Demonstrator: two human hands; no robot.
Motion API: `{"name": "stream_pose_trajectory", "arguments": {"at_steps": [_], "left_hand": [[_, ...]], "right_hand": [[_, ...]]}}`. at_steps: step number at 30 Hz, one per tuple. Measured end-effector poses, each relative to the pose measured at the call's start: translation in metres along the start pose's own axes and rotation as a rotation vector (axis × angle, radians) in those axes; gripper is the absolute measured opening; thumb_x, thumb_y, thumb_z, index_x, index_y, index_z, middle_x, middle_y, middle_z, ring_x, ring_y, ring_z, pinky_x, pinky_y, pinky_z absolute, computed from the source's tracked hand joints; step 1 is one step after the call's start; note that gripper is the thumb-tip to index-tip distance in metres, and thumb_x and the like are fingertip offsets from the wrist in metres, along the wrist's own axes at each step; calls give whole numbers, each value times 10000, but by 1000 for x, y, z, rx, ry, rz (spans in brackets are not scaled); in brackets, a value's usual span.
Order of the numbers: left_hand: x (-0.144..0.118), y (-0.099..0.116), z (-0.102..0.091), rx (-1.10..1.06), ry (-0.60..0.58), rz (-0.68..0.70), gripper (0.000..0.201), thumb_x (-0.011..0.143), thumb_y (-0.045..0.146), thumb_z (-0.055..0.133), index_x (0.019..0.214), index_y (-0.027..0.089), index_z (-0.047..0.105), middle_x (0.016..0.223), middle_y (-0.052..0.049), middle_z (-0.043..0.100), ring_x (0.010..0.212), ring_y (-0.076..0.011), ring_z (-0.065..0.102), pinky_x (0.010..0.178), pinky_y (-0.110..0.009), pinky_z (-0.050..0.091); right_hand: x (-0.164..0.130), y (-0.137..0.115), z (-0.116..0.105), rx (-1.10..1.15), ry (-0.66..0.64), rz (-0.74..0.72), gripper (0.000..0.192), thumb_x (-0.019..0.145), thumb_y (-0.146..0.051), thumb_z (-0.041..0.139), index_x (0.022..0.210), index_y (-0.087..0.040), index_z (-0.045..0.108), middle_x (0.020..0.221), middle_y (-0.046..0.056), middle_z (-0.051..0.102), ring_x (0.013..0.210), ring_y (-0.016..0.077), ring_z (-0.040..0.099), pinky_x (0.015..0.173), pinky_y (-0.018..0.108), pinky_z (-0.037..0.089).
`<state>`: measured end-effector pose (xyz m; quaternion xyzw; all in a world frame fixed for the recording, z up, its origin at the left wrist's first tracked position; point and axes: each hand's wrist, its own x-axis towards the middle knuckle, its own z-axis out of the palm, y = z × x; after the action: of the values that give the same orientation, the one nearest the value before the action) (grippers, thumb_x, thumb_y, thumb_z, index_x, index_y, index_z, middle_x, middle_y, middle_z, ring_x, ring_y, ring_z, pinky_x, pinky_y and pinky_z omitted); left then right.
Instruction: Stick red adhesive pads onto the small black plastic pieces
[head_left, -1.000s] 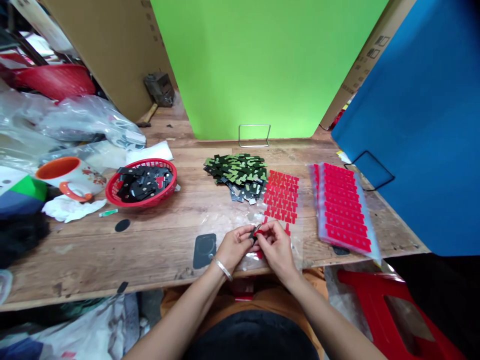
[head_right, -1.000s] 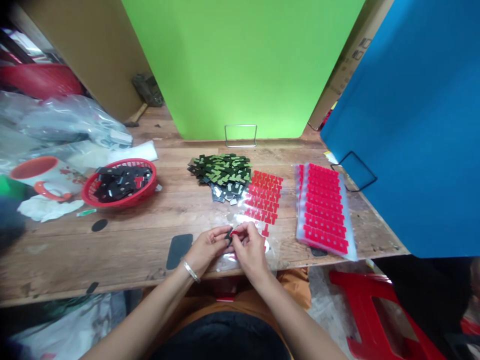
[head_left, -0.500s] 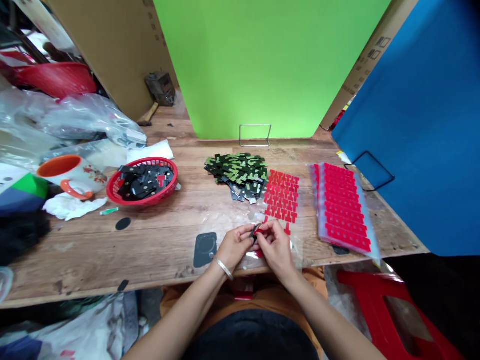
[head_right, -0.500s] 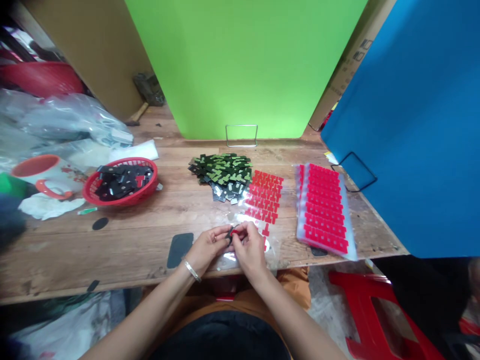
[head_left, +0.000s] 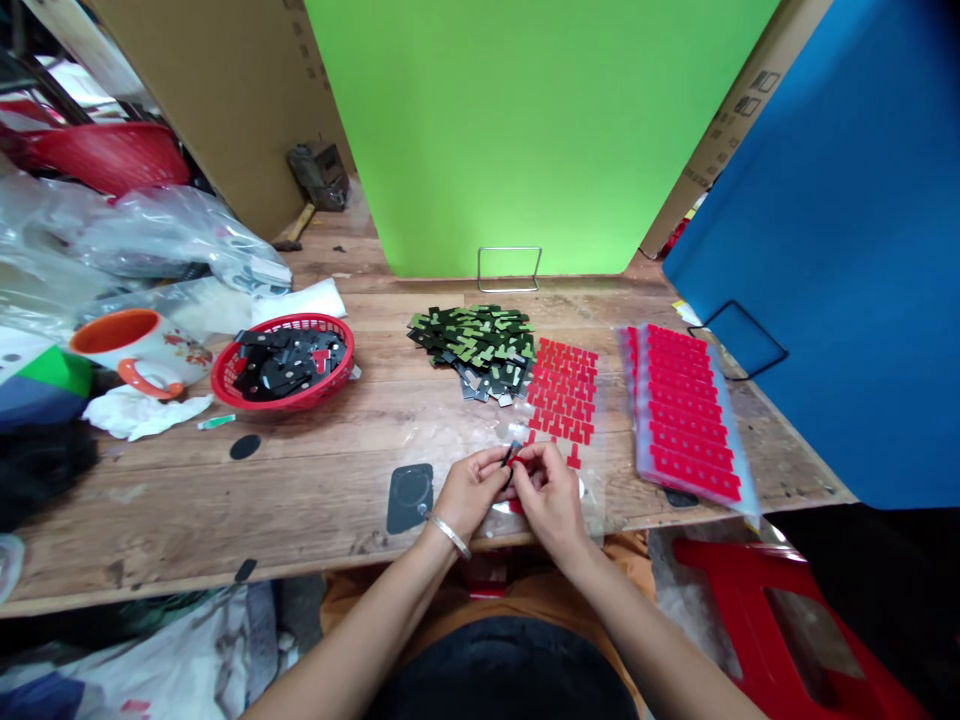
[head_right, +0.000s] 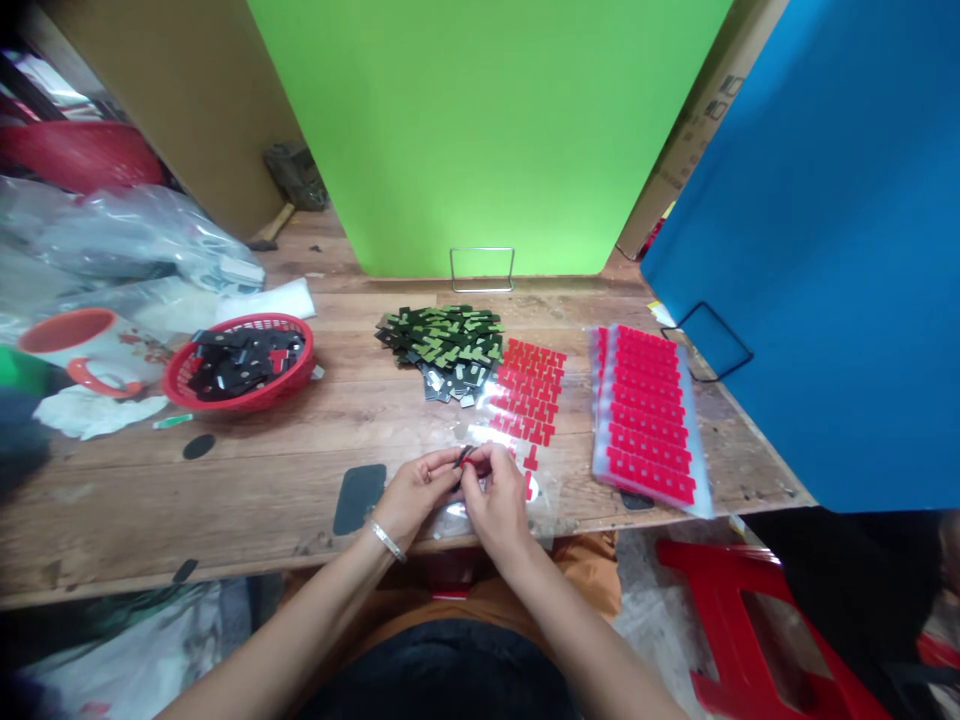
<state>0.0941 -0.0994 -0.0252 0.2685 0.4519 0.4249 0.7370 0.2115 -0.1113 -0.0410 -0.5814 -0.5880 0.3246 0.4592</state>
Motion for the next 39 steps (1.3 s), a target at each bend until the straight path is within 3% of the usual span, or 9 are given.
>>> {"name": "stream_pose_trajectory", "arguments": {"at_steps": [8,14,22,39], "left_hand": [[2,-7,6,13,151,55,300,623,210,700,896,107,631,731,-49,706,655,-168,656,617,-256,535],[0,-9,5,23,114,50,344,645,235,694,944,89,611,718,-57,701,570,-135,643,589,-238,535],[0,-8,3,55,77,24,396,628,275,717,951,70,617,688,-74,690,569,-145,644,560,-234,534],[-3,-7,3,54,75,49,386,640,270,705,971,87,630,703,-64,696,569,-144,641,594,-250,534]], "right_hand": [[-6,-4,-2,3,-11,2,83,814,-215,478,871,-207,538,840,35,586,718,155,545,591,252,435],[-2,-12,-6,-51,68,-99,84,820,-178,464,809,-197,545,987,75,502,973,196,487,786,308,417],[10,-8,-8,-61,71,-60,78,798,-166,477,754,-196,532,838,36,505,784,162,482,693,280,410],[10,-5,-4,-66,77,-11,52,790,-169,488,753,-198,511,776,12,498,724,146,486,644,259,405]]}}
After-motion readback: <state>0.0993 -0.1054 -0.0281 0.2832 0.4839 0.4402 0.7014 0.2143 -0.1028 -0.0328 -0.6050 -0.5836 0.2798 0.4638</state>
